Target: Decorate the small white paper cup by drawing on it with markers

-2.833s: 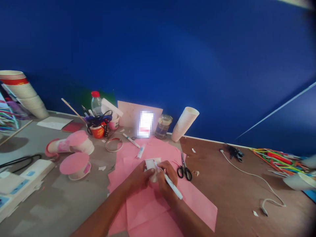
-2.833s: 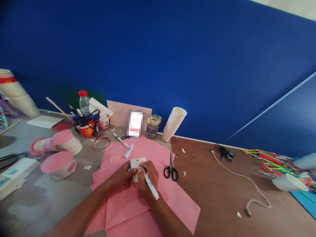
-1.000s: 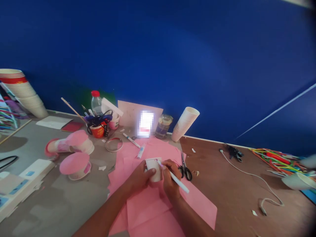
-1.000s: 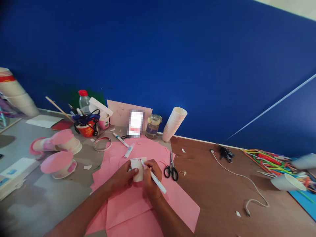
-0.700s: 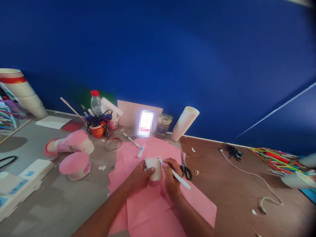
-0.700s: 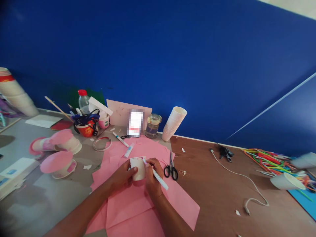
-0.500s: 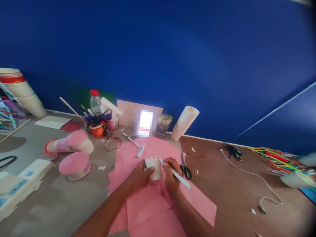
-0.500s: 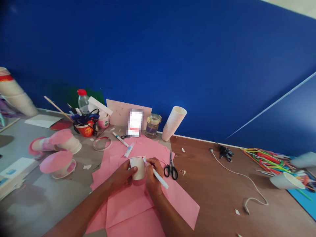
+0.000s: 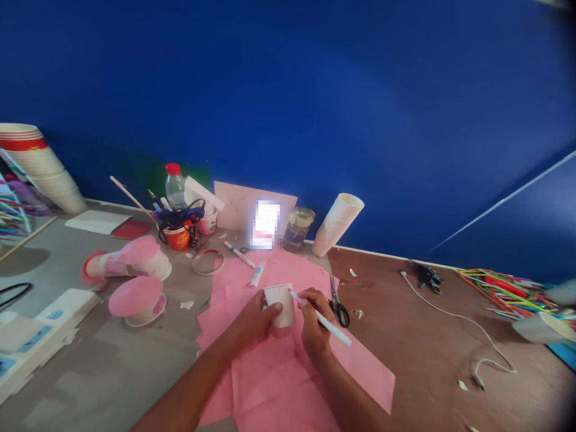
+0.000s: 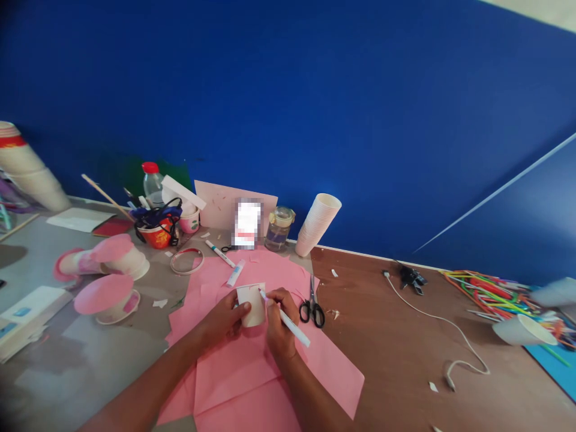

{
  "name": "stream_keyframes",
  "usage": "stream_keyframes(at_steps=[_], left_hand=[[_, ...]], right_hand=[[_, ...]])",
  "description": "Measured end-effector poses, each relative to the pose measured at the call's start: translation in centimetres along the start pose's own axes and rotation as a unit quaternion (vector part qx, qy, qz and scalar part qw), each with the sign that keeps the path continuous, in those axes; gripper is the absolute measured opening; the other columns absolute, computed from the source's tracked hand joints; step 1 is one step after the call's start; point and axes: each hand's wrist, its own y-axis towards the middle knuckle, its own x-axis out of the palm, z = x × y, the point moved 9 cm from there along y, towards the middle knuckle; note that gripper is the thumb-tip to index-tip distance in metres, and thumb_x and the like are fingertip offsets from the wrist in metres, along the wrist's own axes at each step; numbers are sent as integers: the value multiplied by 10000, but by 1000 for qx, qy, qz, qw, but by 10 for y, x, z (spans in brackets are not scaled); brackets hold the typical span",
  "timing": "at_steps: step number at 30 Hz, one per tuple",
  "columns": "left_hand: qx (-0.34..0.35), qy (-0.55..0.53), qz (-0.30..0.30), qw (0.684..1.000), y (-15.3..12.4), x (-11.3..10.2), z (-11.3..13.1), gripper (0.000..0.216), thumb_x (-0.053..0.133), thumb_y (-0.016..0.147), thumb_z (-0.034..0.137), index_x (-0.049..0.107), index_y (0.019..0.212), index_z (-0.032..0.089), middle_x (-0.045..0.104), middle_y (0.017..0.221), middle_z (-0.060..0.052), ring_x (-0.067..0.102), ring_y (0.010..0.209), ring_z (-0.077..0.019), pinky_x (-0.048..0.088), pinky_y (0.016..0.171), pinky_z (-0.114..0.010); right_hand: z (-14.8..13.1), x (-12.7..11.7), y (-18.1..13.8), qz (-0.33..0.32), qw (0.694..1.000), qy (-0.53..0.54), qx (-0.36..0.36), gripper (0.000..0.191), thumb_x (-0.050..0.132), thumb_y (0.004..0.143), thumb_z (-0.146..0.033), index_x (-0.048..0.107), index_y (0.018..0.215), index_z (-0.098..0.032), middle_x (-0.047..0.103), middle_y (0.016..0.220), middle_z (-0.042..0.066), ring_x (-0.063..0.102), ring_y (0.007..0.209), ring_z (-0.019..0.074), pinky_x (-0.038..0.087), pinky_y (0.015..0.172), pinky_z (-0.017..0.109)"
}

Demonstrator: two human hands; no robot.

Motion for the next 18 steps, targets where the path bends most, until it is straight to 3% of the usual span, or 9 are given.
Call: stream_keyframes(at_steps=[6,18], left_hand=[[19,-7,-3,1000,-1,4,6,643,753,633,596,474,1030,173,497,596,86,336,367,-36,222,367,-197],[18,-20,-11,1000,0,3,2,601,746,672,571,472,1039,182,503,652,76,347,401,-32,217,372,-193]], right_hand=[[-26,11,-5,-50,994,-4,-96,139,510,823,-138,623,837,-217,604,720,-9,562,667,144,451,605,269],[-27,17,-5,-65,993,-26,-90,112,492,854,-176,593,831,-218,589,714,-4,552,644,147,451,592,277]])
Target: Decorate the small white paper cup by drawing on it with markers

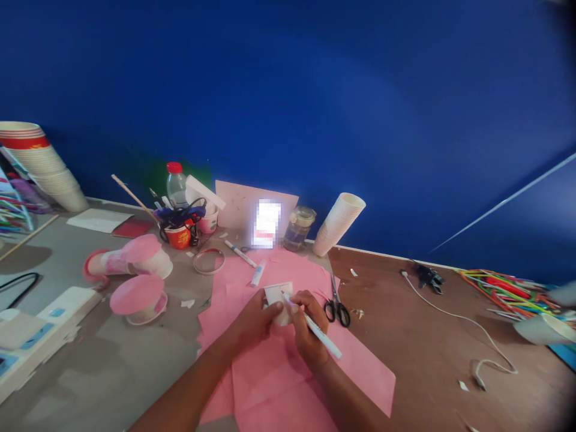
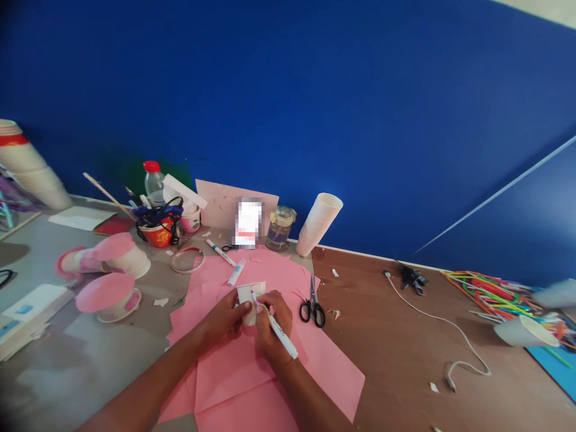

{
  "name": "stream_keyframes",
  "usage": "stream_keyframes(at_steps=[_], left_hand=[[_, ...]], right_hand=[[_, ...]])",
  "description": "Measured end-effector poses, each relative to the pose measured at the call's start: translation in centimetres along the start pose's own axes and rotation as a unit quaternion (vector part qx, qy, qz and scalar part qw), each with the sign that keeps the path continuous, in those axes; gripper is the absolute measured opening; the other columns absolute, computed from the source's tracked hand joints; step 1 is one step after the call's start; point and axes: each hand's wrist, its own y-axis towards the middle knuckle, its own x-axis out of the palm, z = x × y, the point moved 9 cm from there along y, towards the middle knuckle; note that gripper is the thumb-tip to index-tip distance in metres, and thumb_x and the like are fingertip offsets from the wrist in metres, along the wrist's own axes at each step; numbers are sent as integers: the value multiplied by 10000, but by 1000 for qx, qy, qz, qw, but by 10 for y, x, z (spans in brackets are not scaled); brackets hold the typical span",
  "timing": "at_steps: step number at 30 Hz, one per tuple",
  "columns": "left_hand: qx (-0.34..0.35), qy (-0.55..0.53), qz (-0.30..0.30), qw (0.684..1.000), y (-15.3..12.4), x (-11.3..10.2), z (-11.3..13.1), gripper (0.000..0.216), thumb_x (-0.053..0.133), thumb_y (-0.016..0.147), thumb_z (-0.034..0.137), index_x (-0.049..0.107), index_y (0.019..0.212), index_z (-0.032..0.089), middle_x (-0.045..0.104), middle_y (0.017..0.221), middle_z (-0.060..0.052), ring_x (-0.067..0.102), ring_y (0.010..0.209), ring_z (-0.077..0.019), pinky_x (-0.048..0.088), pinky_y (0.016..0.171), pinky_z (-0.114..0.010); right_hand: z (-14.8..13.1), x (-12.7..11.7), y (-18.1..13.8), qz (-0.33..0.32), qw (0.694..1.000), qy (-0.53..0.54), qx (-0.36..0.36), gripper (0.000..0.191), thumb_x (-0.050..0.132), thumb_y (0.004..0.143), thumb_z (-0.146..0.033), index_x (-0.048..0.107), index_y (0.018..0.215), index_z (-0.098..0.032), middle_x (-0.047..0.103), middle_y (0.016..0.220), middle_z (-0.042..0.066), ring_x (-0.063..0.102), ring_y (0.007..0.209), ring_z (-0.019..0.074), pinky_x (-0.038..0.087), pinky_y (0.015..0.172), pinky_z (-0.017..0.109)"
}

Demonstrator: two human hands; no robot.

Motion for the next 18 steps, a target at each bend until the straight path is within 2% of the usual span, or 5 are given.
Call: stream_keyframes(at_steps=[6,10,13,15,18], left_hand=[[-5,-23,6,1000,-2,5,7,720,788,590,586,469,1083,169,530,621,69,365,400,-38,222,385,-197],[-12,19,12,1000,-5,3,9,672,708,631,671,480,1024,176,470,531,93,333,366,-47,232,375,-202],[-16,48,15,999,-7,2,9,662,624,643,754,495,942,178,430,501,97,311,357,-48,230,369,-205],[-20,54,15,998,-9,2,9,659,598,638,782,501,885,178,429,504,90,310,367,-46,235,378,-203],[-31,48,15,998,-9,1,6,640,581,643,793,499,814,181,417,500,85,305,384,-44,234,393,-200]], right_hand=[[5,-8,-1,34,999,-15,23,100,525,851,-224,597,919,-217,586,800,7,560,685,152,452,608,281],[24,-14,-1,76,994,19,79,263,501,888,-321,581,1109,-204,624,891,37,545,627,129,459,592,289],[45,-19,-1,110,982,70,135,336,446,925,-370,556,1180,-182,627,708,-10,405,445,85,357,456,241],[52,-24,2,127,977,73,156,330,457,924,-388,577,1138,-169,582,589,-46,377,421,88,323,439,234],[49,-32,9,129,981,24,143,283,486,913,-383,601,1063,-173,608,605,-34,504,524,123,421,554,277]])
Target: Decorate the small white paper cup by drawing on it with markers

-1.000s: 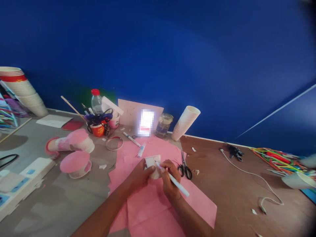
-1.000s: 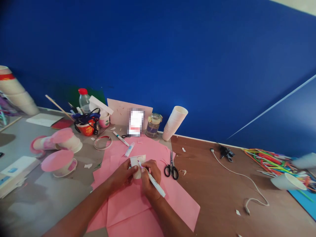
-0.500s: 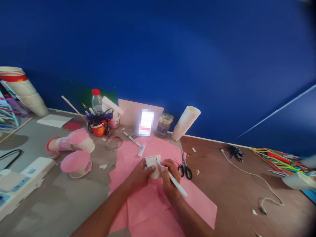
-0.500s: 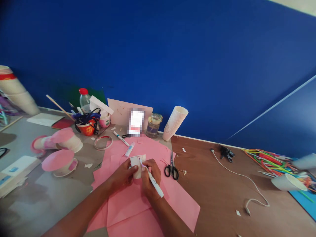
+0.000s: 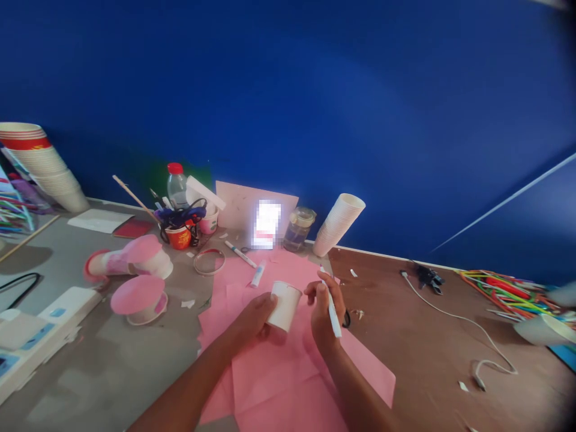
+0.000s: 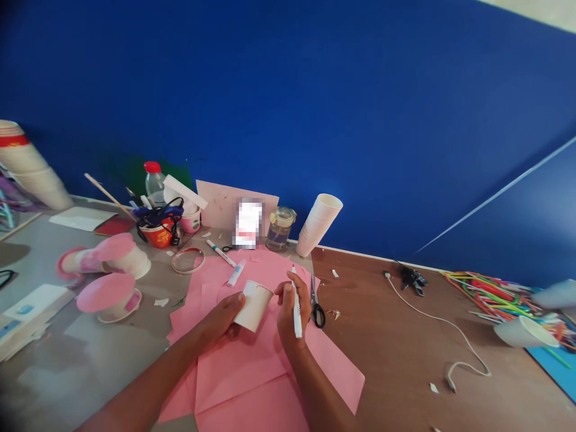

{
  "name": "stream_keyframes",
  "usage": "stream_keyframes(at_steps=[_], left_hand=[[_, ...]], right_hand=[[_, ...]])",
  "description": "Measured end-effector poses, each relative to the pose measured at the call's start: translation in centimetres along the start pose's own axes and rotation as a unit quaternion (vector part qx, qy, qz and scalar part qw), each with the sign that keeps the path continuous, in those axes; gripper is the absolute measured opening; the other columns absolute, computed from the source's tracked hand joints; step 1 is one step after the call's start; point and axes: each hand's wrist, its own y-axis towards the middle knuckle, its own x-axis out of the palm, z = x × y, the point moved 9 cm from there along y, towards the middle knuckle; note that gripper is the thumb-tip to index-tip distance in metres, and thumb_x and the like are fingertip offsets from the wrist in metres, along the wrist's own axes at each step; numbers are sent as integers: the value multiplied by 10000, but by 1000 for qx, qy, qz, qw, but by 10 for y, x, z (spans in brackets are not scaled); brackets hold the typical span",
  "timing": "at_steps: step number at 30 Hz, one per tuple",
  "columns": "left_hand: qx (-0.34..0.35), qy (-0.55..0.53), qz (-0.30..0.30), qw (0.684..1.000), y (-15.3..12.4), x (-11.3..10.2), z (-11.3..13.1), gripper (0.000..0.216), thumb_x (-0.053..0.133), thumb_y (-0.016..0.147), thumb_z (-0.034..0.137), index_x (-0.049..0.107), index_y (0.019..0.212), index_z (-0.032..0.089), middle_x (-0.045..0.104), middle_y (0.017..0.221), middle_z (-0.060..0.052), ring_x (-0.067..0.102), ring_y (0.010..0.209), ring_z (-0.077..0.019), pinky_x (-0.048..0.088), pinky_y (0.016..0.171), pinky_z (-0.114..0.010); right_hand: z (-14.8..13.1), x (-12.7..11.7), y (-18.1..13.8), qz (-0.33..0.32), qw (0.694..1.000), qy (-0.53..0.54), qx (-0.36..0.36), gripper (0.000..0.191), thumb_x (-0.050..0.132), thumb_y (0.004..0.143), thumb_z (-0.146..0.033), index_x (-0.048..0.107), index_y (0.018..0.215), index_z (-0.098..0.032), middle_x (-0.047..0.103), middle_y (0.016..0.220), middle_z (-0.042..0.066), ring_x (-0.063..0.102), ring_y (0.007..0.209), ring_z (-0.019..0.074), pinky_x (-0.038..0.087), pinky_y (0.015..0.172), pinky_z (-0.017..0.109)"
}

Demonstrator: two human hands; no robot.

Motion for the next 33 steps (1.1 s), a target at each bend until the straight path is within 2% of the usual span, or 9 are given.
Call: stream_keyframes(at_steps=[3,5,10,16,22,33], left_hand=[[6,5,-7,1000,2,-1,-1,625,559,671,790,509,777,176,417,495,74,311,382,-48,233,393,-208],[13,11,-11,1000,2,-1,-1,630,549,676,795,509,761,173,422,493,69,315,378,-49,242,392,-212],[7,0,-1,1000,2,-1,-2,650,545,660,810,514,795,175,427,483,72,300,368,-48,237,385,-207],[3,-2,-2,1000,0,1,1,643,554,666,797,532,795,167,441,506,64,312,381,-46,244,395,-202],[0,-7,-12,1000,0,2,0,630,566,667,785,550,772,164,441,496,58,311,377,-49,231,392,-206],[-11,9,0,1000,-4,5,5,678,544,603,847,500,698,177,415,443,67,295,350,-50,221,386,-219]], right_hand=[[-11,-2,4,-12,998,-50,-44,264,495,911,-361,595,1072,-178,665,688,0,606,730,178,463,765,366],[-12,-2,4,-17,997,-49,-53,274,499,911,-353,581,1101,-173,677,717,10,616,770,191,452,800,385],[-8,4,0,-44,997,-15,-57,288,508,913,-329,539,1162,-187,691,771,12,621,749,180,441,782,369],[-6,7,0,-66,995,-27,-71,281,498,918,-321,531,1167,-193,715,801,28,638,737,183,453,753,367],[-1,10,-1,-86,995,-22,-37,289,512,904,-344,540,1151,-196,700,792,22,641,750,185,477,728,357],[8,18,-2,-124,991,39,36,262,538,874,-330,594,1098,-206,652,727,-8,578,653,164,469,647,318]])
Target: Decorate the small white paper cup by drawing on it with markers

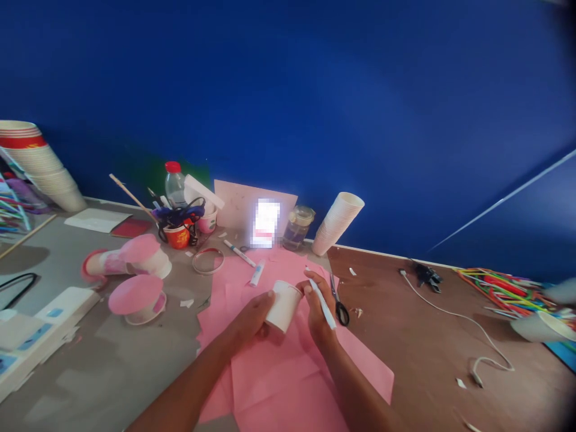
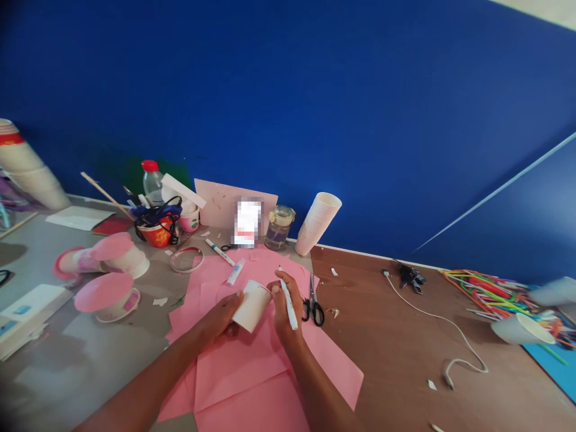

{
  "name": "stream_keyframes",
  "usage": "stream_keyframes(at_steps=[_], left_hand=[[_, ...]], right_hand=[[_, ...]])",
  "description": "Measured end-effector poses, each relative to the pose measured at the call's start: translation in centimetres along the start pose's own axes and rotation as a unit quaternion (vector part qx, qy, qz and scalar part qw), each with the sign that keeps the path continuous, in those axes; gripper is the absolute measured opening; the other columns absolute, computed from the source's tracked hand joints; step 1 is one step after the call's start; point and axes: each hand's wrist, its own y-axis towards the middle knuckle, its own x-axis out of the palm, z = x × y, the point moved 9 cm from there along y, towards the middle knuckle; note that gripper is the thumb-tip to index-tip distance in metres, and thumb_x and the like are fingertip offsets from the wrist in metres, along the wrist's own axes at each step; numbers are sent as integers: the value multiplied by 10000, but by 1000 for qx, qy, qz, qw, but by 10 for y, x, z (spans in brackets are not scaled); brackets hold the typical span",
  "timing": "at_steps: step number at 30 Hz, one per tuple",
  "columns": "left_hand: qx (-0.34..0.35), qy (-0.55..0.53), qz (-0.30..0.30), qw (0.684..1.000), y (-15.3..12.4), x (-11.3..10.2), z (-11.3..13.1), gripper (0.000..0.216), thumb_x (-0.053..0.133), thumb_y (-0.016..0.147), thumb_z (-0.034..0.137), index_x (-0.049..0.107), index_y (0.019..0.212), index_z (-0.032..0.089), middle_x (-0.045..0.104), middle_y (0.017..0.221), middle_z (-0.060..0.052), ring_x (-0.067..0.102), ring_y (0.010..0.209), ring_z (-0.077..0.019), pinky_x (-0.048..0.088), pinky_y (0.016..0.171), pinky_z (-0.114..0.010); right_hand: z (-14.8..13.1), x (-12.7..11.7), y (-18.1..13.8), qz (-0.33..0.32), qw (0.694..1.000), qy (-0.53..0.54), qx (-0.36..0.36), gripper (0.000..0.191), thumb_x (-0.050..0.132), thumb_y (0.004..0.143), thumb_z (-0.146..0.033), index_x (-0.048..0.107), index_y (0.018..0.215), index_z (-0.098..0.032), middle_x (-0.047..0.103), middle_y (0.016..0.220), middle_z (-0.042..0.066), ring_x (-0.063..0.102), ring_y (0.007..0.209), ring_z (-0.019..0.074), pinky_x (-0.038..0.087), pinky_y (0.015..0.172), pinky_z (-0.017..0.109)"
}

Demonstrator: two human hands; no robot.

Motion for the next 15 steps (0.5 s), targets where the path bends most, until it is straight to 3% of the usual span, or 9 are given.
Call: stream_keyframes(at_steps=[6,10,15], left_hand=[[-3,-33,-3,999,5,-4,-8,683,486,662,848,530,752,172,397,432,74,272,348,-51,220,389,-215],[29,-96,-13,995,9,-8,-8,690,413,724,837,556,879,180,311,392,101,196,354,-59,203,388,-212],[124,-141,21,982,4,-18,13,621,655,738,633,488,1191,243,391,537,107,238,422,-43,221,438,-185]], right_hand=[[0,5,-1,-16,1000,1,20,271,560,814,-255,610,1076,-206,606,688,-25,538,597,141,444,580,281],[4,-2,0,44,998,11,48,269,589,789,-278,613,1045,-199,595,692,-22,550,637,147,461,617,285],[21,0,-7,78,988,54,122,311,641,756,-281,601,1055,-204,613,744,-13,561,696,155,464,657,287]])
